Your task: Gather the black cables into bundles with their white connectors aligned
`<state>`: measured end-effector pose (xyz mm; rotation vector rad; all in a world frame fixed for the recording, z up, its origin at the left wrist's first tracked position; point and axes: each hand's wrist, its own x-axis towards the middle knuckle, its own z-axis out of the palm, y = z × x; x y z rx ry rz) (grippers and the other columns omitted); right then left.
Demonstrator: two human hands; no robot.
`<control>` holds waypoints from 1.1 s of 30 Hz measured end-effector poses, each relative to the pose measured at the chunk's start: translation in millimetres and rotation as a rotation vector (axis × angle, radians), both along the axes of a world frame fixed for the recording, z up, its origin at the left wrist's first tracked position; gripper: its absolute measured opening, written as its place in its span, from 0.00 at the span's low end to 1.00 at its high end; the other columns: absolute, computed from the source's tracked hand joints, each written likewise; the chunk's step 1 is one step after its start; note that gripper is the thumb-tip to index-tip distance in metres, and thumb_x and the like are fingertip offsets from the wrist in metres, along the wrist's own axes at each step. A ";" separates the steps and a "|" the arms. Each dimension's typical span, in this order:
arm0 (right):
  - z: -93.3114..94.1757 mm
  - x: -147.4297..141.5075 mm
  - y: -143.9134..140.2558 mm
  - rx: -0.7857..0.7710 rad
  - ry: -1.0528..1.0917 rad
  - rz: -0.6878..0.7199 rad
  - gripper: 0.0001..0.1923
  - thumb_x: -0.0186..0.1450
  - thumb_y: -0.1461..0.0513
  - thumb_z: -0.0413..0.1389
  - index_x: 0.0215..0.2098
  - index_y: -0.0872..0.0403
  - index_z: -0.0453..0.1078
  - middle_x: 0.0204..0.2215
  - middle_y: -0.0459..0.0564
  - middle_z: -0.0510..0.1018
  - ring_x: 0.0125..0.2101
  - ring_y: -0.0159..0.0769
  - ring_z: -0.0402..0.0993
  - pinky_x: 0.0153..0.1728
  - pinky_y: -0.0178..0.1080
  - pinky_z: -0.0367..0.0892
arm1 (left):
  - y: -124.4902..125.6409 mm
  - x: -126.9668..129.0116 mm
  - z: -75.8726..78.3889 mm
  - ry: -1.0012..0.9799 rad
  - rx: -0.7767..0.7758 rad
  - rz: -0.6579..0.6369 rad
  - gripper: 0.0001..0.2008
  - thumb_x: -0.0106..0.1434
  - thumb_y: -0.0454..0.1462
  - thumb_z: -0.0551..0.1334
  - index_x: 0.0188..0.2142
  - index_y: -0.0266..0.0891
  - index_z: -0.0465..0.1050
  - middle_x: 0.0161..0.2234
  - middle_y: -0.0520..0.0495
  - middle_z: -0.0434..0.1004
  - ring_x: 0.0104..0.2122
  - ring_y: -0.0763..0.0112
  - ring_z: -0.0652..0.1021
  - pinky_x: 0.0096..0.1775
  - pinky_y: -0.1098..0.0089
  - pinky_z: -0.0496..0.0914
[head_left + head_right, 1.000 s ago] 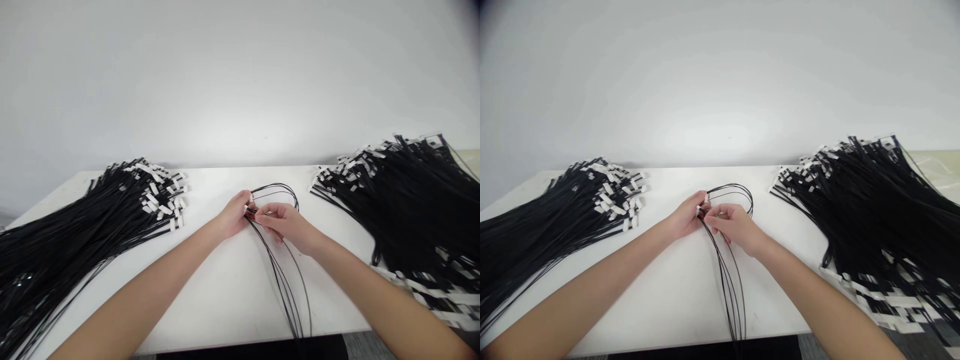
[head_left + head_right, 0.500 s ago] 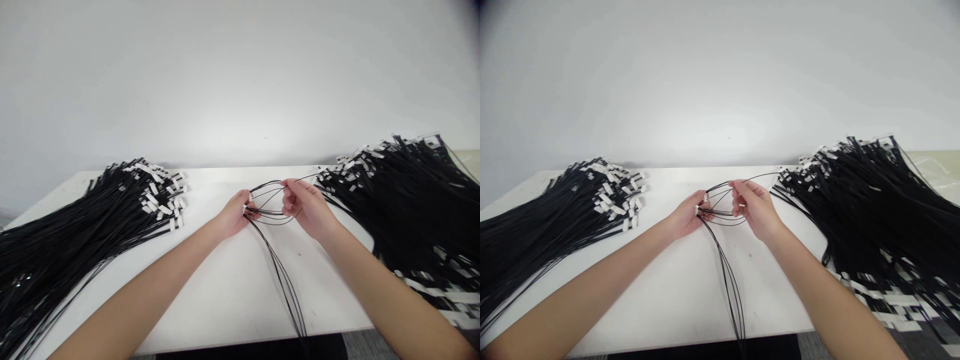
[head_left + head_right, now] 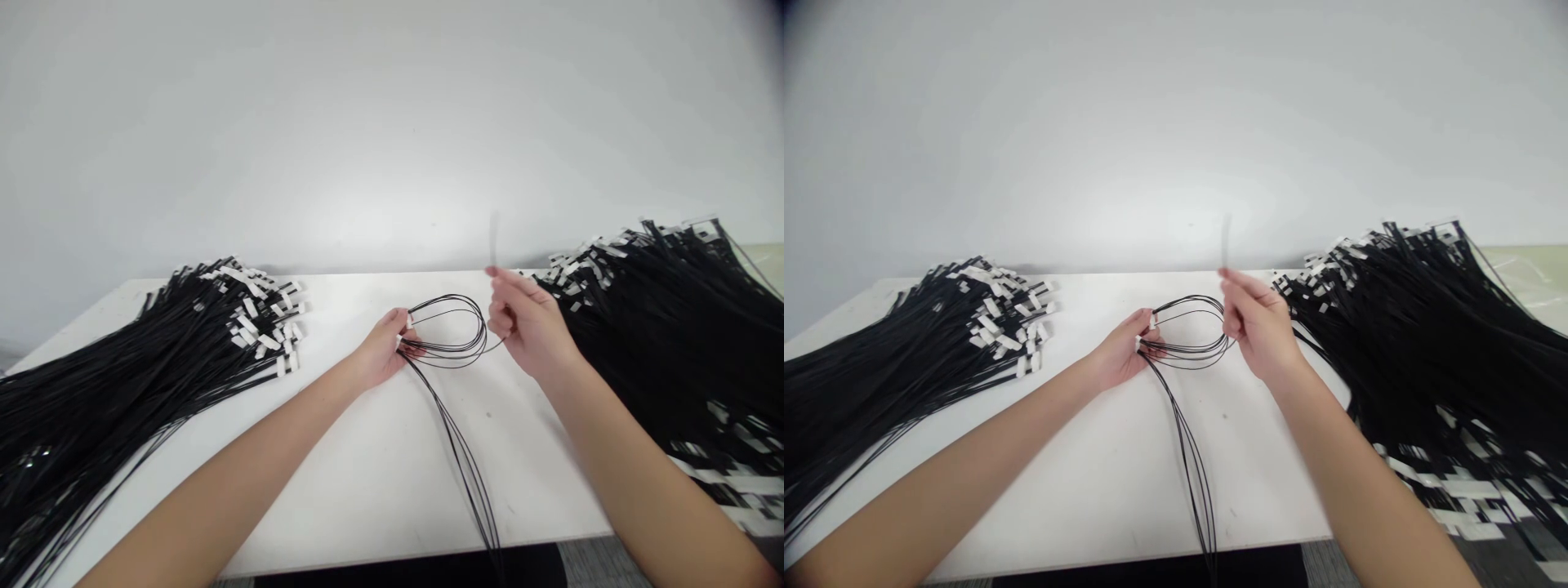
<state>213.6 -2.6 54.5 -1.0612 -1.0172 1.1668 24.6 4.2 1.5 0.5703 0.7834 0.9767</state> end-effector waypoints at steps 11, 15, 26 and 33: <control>-1.7 -7.2 -12.3 -0.004 -0.538 0.109 0.08 0.49 0.60 0.58 0.19 0.57 0.69 0.12 0.40 0.56 0.15 0.22 0.46 0.16 0.31 0.43 | -1.6 1.8 4.8 -0.034 0.011 0.003 0.12 0.56 0.45 0.59 0.30 0.42 0.59 0.19 0.57 0.53 0.18 0.79 0.62 0.26 0.72 0.67; -6.1 -5.3 -10.7 -0.002 -0.565 0.129 0.06 0.48 0.61 0.57 0.19 0.56 0.68 0.10 0.38 0.51 0.15 0.21 0.43 0.16 0.31 0.42 | -1.9 2.1 6.1 -0.031 -0.003 0.014 0.12 0.55 0.45 0.60 0.30 0.41 0.60 0.19 0.57 0.53 0.18 0.79 0.62 0.25 0.73 0.67; -6.5 -7.1 -12.1 0.029 -0.600 0.140 0.05 0.49 0.61 0.56 0.19 0.56 0.69 0.12 0.38 0.49 0.16 0.22 0.42 0.16 0.31 0.43 | -1.8 2.4 6.8 -0.011 0.003 0.004 0.12 0.56 0.45 0.60 0.31 0.42 0.60 0.19 0.57 0.53 0.18 0.79 0.62 0.25 0.72 0.67; -11.2 -6.0 -9.4 0.075 -0.661 0.105 0.05 0.49 0.61 0.56 0.20 0.55 0.69 0.13 0.37 0.45 0.16 0.22 0.41 0.17 0.31 0.43 | -2.8 2.2 7.8 -0.033 -0.004 0.002 0.13 0.54 0.46 0.61 0.30 0.41 0.60 0.18 0.57 0.52 0.18 0.79 0.62 0.25 0.73 0.67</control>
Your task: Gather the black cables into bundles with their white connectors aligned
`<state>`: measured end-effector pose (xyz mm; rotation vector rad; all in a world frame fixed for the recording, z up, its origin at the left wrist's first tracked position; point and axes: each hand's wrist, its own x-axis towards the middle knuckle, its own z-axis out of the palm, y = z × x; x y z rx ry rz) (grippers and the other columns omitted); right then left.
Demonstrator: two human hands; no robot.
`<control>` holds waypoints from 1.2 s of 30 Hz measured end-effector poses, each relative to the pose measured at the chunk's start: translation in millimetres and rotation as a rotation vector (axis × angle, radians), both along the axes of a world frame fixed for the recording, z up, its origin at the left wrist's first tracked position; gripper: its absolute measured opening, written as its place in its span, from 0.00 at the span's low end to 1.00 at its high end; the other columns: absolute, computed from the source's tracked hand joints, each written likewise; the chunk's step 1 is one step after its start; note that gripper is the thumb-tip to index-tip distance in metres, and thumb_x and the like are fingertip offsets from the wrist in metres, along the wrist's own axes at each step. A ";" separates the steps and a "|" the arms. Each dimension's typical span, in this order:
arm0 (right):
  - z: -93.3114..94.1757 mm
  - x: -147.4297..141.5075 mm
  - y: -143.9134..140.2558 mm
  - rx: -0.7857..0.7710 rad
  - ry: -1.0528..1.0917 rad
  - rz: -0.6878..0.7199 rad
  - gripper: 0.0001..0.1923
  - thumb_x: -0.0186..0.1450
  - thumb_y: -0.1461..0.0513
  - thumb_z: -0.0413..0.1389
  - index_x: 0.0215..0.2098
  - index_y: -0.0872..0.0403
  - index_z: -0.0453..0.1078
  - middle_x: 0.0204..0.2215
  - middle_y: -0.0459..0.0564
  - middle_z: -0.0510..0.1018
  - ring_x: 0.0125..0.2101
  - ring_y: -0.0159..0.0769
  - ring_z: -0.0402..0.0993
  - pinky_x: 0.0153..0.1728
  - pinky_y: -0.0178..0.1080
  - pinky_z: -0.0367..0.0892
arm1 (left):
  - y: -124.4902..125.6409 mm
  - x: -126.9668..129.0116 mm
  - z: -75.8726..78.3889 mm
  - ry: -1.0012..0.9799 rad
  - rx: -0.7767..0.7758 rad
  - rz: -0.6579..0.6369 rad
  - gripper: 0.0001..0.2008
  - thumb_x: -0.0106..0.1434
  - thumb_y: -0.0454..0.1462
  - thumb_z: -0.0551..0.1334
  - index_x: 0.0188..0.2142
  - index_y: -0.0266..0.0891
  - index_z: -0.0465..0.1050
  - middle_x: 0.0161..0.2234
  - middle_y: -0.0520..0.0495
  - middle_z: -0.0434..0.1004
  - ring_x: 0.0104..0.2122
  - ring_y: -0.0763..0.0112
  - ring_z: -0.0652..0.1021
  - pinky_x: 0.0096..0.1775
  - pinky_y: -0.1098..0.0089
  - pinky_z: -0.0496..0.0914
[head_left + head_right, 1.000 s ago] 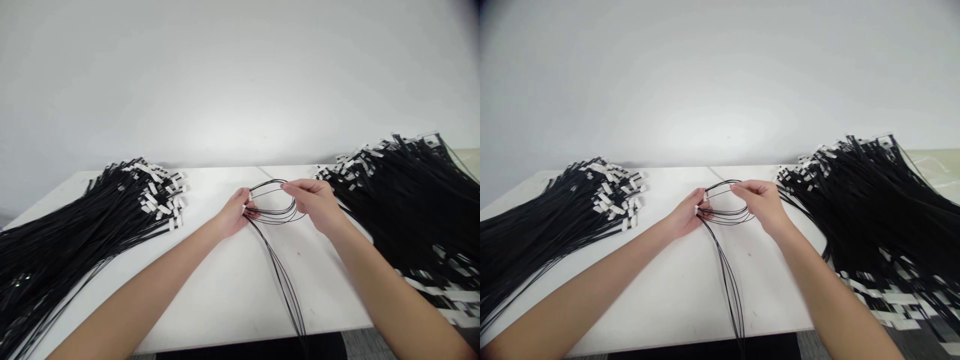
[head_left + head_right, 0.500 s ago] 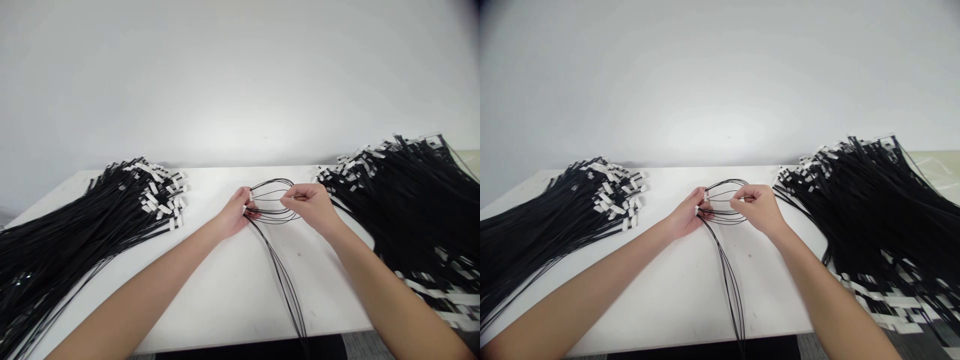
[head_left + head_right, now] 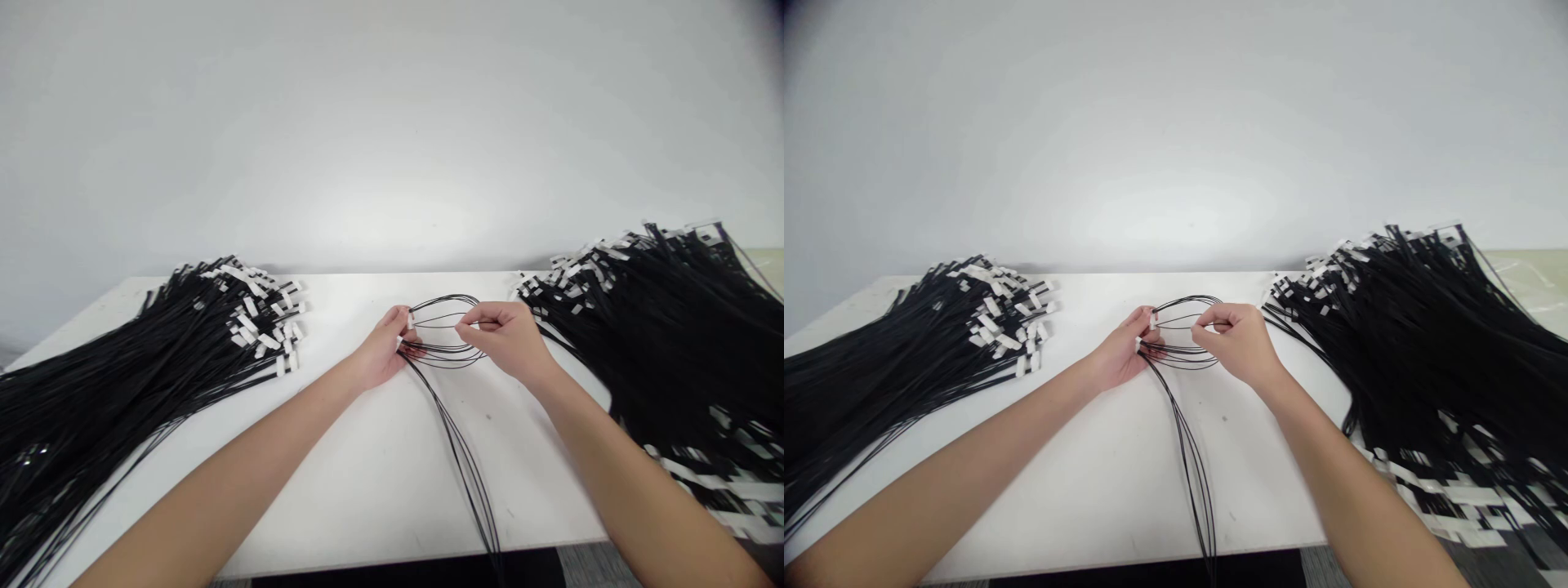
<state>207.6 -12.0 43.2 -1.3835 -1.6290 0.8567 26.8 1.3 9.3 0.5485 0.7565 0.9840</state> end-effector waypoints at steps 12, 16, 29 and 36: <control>-4.1 -1.7 -0.7 0.535 -0.348 0.057 0.08 0.60 0.64 0.49 0.26 0.54 0.69 0.18 0.43 0.61 0.20 0.26 0.54 0.23 0.31 0.54 | 0.5 -1.4 -0.9 -0.001 0.009 -0.024 0.13 0.56 0.46 0.59 0.28 0.41 0.58 0.18 0.57 0.51 0.18 0.79 0.62 0.24 0.74 0.65; -9.6 1.4 -0.6 0.622 -0.473 0.097 0.10 0.62 0.64 0.47 0.30 0.54 0.70 0.20 0.44 0.63 0.20 0.26 0.54 0.23 0.30 0.54 | 0.4 -1.3 -1.1 -0.018 0.010 -0.020 0.13 0.56 0.45 0.59 0.28 0.40 0.58 0.19 0.57 0.51 0.18 0.80 0.61 0.23 0.75 0.64; -19.7 -2.7 0.7 0.860 -0.808 0.043 0.08 0.63 0.60 0.50 0.32 0.51 0.71 0.24 0.42 0.72 0.21 0.23 0.63 0.22 0.30 0.49 | 0.3 -0.1 -2.1 -0.002 0.058 -0.051 0.11 0.55 0.42 0.62 0.29 0.39 0.61 0.24 0.56 0.54 0.19 0.84 0.61 0.23 0.78 0.60; -23.4 -10.8 -2.0 0.841 -0.819 0.039 0.09 0.64 0.59 0.49 0.30 0.53 0.68 0.24 0.42 0.71 0.18 0.23 0.59 0.22 0.31 0.49 | -0.5 -1.6 -4.9 0.029 0.105 -0.087 0.11 0.56 0.42 0.61 0.30 0.39 0.61 0.23 0.57 0.53 0.20 0.83 0.62 0.26 0.76 0.62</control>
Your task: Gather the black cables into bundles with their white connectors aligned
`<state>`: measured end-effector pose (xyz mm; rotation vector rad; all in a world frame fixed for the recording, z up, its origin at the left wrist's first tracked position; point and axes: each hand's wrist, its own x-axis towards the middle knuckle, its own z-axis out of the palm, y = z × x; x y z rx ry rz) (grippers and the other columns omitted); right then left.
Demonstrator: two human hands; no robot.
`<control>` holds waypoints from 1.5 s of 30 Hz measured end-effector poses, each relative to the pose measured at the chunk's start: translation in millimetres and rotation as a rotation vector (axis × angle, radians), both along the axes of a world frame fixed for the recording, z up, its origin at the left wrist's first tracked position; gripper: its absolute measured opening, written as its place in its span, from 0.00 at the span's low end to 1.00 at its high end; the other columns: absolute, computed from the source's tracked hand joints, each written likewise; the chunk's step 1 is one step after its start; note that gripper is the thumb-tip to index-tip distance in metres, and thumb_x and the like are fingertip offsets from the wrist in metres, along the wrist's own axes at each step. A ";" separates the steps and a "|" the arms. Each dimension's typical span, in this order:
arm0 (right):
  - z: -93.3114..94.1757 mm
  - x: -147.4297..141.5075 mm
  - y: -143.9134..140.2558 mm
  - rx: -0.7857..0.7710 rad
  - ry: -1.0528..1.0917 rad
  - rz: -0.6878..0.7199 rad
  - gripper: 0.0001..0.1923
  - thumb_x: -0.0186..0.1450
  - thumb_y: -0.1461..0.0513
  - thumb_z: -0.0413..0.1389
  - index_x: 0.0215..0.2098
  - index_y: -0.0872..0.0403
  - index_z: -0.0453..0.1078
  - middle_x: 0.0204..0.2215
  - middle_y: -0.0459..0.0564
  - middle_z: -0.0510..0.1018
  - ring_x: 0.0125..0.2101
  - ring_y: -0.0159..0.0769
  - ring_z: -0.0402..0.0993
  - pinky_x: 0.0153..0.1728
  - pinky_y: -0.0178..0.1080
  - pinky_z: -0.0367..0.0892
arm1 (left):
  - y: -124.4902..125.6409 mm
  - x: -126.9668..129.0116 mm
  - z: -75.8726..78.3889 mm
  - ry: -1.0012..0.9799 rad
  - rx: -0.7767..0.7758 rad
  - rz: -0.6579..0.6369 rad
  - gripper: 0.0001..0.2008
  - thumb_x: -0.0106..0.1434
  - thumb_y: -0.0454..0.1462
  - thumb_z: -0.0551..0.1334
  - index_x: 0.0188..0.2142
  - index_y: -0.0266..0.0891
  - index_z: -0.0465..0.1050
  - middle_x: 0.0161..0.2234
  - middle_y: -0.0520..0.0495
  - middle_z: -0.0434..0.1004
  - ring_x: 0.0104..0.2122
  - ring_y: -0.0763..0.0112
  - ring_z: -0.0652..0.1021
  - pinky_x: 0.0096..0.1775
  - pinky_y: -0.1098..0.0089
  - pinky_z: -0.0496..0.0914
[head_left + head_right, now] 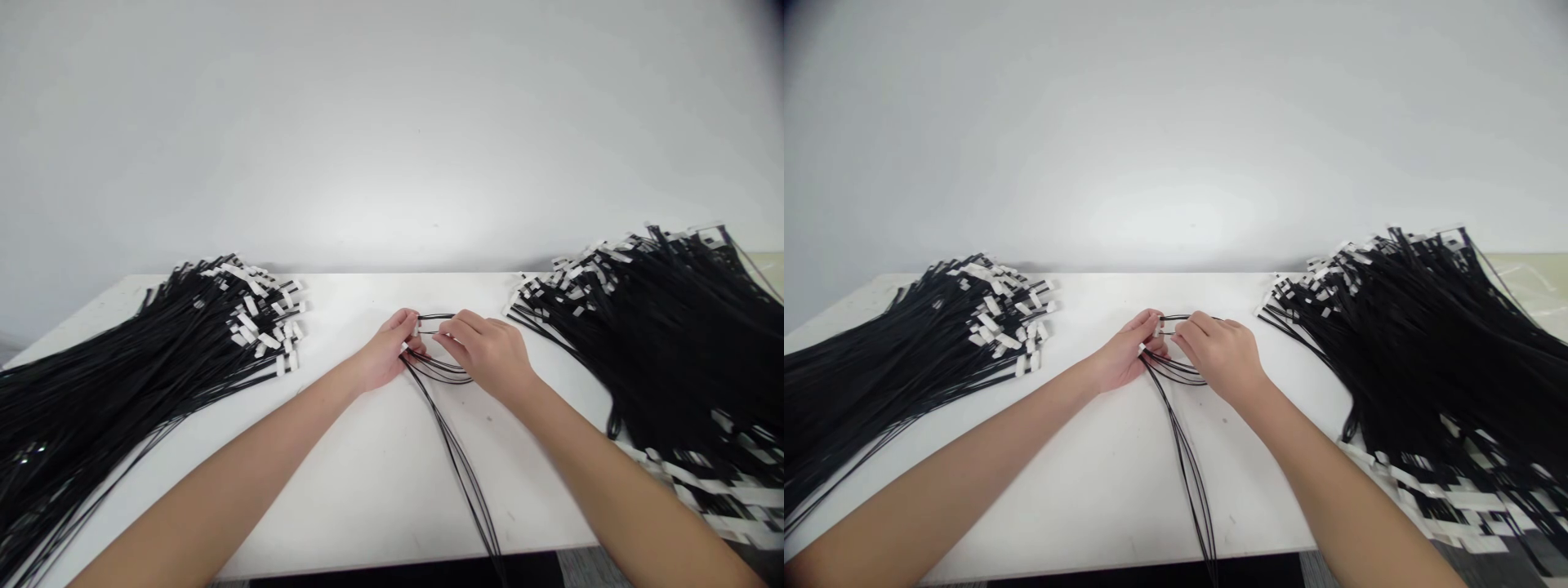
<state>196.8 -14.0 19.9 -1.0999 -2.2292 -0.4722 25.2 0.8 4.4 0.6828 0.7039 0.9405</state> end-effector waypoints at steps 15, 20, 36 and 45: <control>-3.6 -3.8 0.5 -0.003 -0.005 0.018 0.12 0.66 0.59 0.47 0.29 0.53 0.68 0.24 0.43 0.72 0.20 0.22 0.61 0.22 0.31 0.49 | -0.7 0.3 1.7 0.004 -0.007 -0.022 0.10 0.57 0.43 0.59 0.30 0.41 0.60 0.20 0.57 0.51 0.19 0.80 0.62 0.28 0.73 0.64; -9.4 -0.7 2.3 0.030 -0.005 0.025 0.08 0.63 0.65 0.50 0.29 0.51 0.70 0.25 0.42 0.74 0.22 0.23 0.63 0.24 0.31 0.49 | -1.2 0.1 2.6 0.014 0.004 -0.048 0.10 0.58 0.43 0.58 0.29 0.41 0.59 0.18 0.58 0.50 0.19 0.80 0.63 0.27 0.74 0.63; -11.8 -8.3 -0.8 0.021 -0.051 -0.024 0.10 0.63 0.67 0.47 0.31 0.53 0.69 0.26 0.44 0.72 0.20 0.24 0.61 0.22 0.32 0.47 | -2.8 0.2 0.4 0.002 0.040 -0.055 0.10 0.57 0.43 0.59 0.31 0.41 0.61 0.21 0.57 0.52 0.20 0.81 0.62 0.31 0.71 0.66; -10.1 -10.9 -2.6 -0.034 -0.019 -0.008 0.11 0.64 0.66 0.46 0.29 0.54 0.69 0.25 0.44 0.71 0.20 0.23 0.61 0.20 0.31 0.47 | -3.2 1.2 0.1 0.026 0.062 -0.048 0.10 0.56 0.43 0.60 0.31 0.41 0.62 0.20 0.57 0.54 0.20 0.80 0.62 0.32 0.69 0.67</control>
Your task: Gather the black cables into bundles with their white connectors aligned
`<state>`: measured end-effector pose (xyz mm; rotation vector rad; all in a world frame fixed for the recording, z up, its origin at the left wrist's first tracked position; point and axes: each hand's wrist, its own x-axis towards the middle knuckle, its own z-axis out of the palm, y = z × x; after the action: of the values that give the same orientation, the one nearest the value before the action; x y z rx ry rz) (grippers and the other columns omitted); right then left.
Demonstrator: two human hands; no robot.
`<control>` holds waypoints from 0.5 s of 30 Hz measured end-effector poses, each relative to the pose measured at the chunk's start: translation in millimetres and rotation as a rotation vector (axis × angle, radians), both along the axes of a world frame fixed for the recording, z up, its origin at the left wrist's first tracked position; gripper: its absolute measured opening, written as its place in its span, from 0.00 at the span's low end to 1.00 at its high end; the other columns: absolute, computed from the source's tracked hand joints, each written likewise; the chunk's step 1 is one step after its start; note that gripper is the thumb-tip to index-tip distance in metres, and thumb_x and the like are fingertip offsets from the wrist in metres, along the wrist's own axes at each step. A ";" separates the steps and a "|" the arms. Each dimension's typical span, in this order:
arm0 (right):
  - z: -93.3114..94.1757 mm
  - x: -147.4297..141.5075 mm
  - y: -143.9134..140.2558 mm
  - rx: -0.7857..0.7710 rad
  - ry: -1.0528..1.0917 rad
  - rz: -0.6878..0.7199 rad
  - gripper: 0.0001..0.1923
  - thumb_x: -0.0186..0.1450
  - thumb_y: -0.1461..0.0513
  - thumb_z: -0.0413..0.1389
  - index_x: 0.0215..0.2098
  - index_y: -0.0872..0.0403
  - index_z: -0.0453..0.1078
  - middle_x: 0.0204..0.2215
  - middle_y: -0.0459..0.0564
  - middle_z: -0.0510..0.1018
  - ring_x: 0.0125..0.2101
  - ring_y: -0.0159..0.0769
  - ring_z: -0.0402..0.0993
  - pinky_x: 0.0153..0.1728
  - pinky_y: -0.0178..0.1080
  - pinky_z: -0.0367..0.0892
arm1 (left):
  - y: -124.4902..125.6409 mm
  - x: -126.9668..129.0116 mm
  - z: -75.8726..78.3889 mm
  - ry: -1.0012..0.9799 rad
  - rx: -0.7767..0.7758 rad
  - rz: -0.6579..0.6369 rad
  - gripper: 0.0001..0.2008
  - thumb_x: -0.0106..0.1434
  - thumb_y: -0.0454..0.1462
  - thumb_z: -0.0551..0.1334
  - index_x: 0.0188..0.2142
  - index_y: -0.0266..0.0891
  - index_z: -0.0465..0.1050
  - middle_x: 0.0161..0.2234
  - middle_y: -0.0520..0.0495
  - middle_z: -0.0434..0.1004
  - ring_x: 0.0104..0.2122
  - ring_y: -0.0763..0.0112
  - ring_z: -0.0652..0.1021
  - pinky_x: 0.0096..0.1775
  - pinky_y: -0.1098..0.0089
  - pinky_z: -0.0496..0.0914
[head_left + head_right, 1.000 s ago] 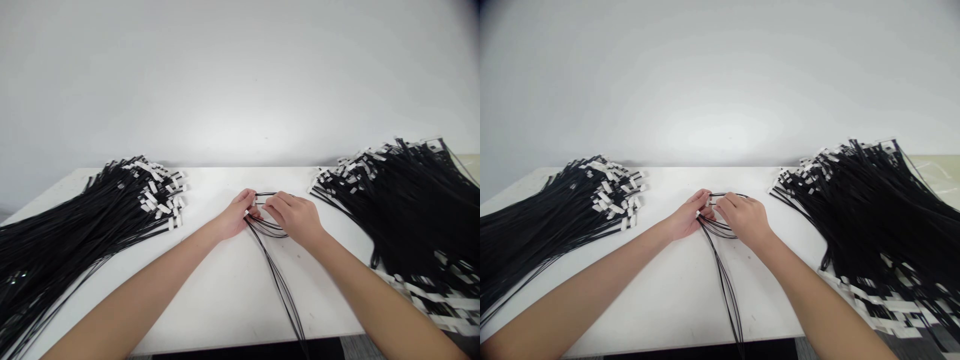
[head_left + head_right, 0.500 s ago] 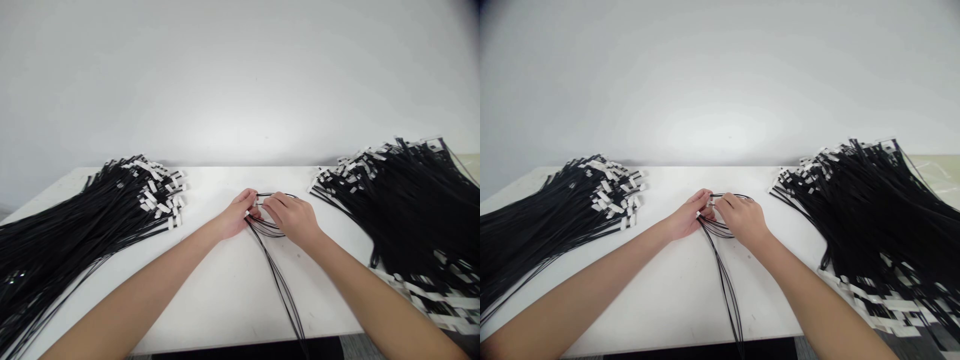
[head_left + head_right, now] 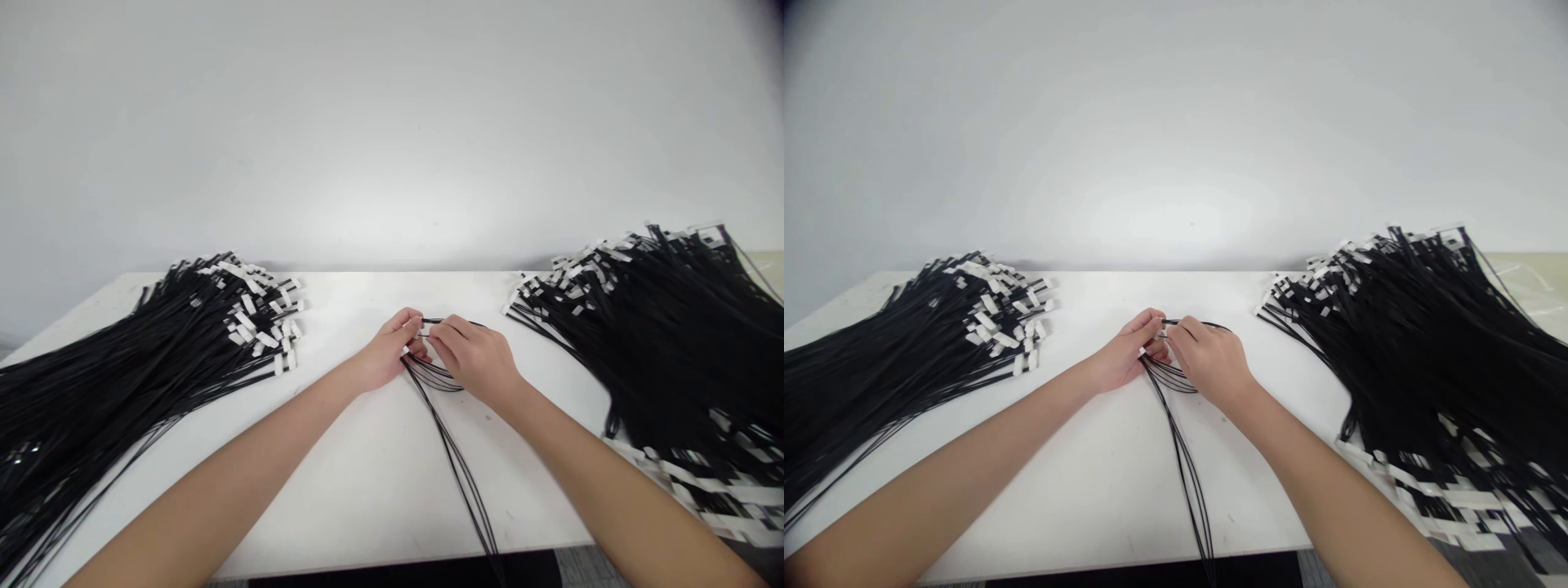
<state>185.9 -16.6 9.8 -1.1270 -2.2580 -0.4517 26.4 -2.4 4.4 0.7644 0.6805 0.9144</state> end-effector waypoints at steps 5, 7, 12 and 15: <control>3.7 -2.3 -2.0 -0.008 0.023 -0.011 0.10 0.63 0.65 0.46 0.29 0.54 0.69 0.25 0.44 0.72 0.20 0.23 0.62 0.19 0.31 0.47 | -0.9 0.7 2.1 -0.011 -0.017 -0.005 0.11 0.56 0.43 0.60 0.31 0.40 0.61 0.20 0.57 0.54 0.20 0.80 0.63 0.32 0.70 0.67; 6.6 -1.7 -2.4 0.006 0.044 -0.019 0.09 0.63 0.65 0.47 0.32 0.53 0.69 0.28 0.45 0.72 0.22 0.24 0.63 0.19 0.30 0.49 | -0.2 0.6 2.6 -0.034 -0.053 0.006 0.11 0.55 0.43 0.61 0.30 0.40 0.61 0.21 0.57 0.54 0.20 0.81 0.63 0.30 0.72 0.66; 16.3 5.5 -4.5 0.182 0.169 -0.004 0.09 0.62 0.64 0.51 0.39 0.49 0.68 0.36 0.51 0.71 0.34 0.33 0.65 0.31 0.34 0.58 | 4.3 -0.3 1.2 -0.141 -0.153 0.117 0.11 0.56 0.40 0.61 0.27 0.39 0.59 0.19 0.57 0.52 0.19 0.82 0.62 0.24 0.78 0.62; 19.0 8.8 -9.9 0.172 0.125 0.176 0.06 0.61 0.64 0.51 0.34 0.49 0.68 0.26 0.47 0.71 0.27 0.29 0.63 0.28 0.34 0.57 | 6.2 -0.8 1.7 -0.159 -0.221 0.135 0.11 0.56 0.39 0.60 0.26 0.39 0.57 0.18 0.57 0.53 0.18 0.80 0.63 0.22 0.77 0.62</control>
<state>194.7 -26.5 28.9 -0.8389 -2.1412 -0.4796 25.5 3.8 6.2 0.4491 0.6852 0.9924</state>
